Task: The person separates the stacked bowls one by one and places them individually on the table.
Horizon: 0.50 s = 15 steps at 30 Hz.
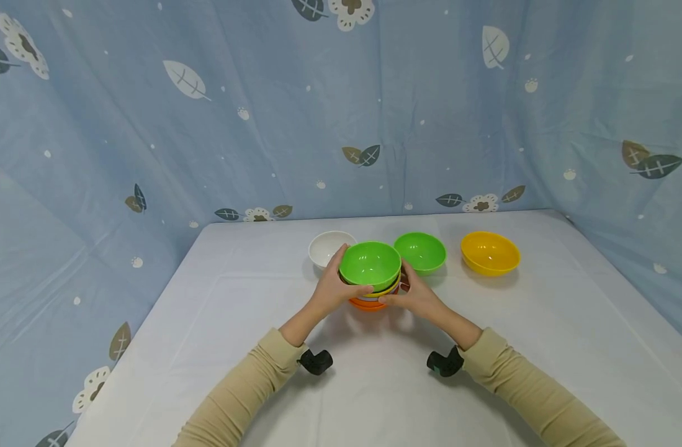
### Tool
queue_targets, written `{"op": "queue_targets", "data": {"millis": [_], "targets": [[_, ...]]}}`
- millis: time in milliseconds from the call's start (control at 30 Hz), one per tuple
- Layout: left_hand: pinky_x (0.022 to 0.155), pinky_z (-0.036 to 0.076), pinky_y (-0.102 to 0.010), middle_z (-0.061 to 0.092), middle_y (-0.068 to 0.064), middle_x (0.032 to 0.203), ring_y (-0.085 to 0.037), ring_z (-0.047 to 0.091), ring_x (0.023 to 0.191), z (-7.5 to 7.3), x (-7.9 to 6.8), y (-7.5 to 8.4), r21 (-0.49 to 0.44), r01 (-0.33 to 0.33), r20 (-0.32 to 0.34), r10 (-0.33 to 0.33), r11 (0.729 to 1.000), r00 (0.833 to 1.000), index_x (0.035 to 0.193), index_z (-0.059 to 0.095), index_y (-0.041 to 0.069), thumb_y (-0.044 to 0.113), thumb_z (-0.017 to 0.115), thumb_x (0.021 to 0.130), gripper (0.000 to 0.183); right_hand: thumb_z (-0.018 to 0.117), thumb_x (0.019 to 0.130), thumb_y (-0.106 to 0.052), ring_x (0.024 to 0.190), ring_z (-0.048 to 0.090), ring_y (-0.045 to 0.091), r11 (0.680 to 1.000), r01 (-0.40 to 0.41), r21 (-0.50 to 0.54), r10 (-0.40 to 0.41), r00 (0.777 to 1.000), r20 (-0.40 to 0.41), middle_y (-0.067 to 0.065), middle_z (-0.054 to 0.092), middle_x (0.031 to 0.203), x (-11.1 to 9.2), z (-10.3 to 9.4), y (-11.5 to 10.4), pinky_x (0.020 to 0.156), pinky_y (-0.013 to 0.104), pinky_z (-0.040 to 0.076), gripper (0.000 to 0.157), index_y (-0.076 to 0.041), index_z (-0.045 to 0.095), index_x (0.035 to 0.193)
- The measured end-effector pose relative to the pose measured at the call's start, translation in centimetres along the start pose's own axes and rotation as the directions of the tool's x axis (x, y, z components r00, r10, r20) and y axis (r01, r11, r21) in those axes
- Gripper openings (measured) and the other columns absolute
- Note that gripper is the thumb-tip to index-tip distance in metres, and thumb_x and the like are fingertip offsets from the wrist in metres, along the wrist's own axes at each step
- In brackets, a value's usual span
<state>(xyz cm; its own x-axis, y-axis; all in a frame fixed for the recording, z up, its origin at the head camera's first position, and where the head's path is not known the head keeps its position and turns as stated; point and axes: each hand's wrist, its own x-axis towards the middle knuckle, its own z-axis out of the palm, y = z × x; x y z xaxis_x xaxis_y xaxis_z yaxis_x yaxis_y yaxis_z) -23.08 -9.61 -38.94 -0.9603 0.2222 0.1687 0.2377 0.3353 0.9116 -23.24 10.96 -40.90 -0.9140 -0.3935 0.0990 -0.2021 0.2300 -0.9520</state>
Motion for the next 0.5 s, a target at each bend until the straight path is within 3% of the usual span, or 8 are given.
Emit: {"op": "queue_targets", "data": {"millis": [167, 500], "targets": [[0.104, 0.030, -0.050, 0.021, -0.015, 0.149, -0.033, 0.032, 0.130, -0.1, 0.1, -0.2, 0.001, -0.002, -0.006, 0.002, 1.000, 1.000, 0.147, 0.014, 0.005, 0.035, 0.083, 0.064, 0.112, 0.076, 0.075, -0.024, 0.126, 0.035, 0.037, 1.000, -0.009, 0.006, 0.009, 1.000, 0.008, 0.022, 0.024, 0.145, -0.1, -0.1, -0.1, 0.103, 0.049, 0.031, 0.102, -0.006, 0.006, 0.147], [0.103, 0.034, -0.044, 0.022, -0.013, 0.148, -0.029, 0.034, 0.130, -1.4, 0.1, 1.0, -0.026, -0.025, -0.011, 0.024, 0.999, 1.000, 0.147, 0.012, 0.006, 0.028, 0.082, 0.067, 0.108, 0.075, 0.076, -0.024, 0.131, 0.029, 0.038, 0.999, -0.029, -0.022, 0.029, 1.000, -0.001, 0.021, 0.019, 0.147, -0.2, -0.1, -0.1, 0.106, 0.051, 0.026, 0.098, -0.004, 0.008, 0.146]]}}
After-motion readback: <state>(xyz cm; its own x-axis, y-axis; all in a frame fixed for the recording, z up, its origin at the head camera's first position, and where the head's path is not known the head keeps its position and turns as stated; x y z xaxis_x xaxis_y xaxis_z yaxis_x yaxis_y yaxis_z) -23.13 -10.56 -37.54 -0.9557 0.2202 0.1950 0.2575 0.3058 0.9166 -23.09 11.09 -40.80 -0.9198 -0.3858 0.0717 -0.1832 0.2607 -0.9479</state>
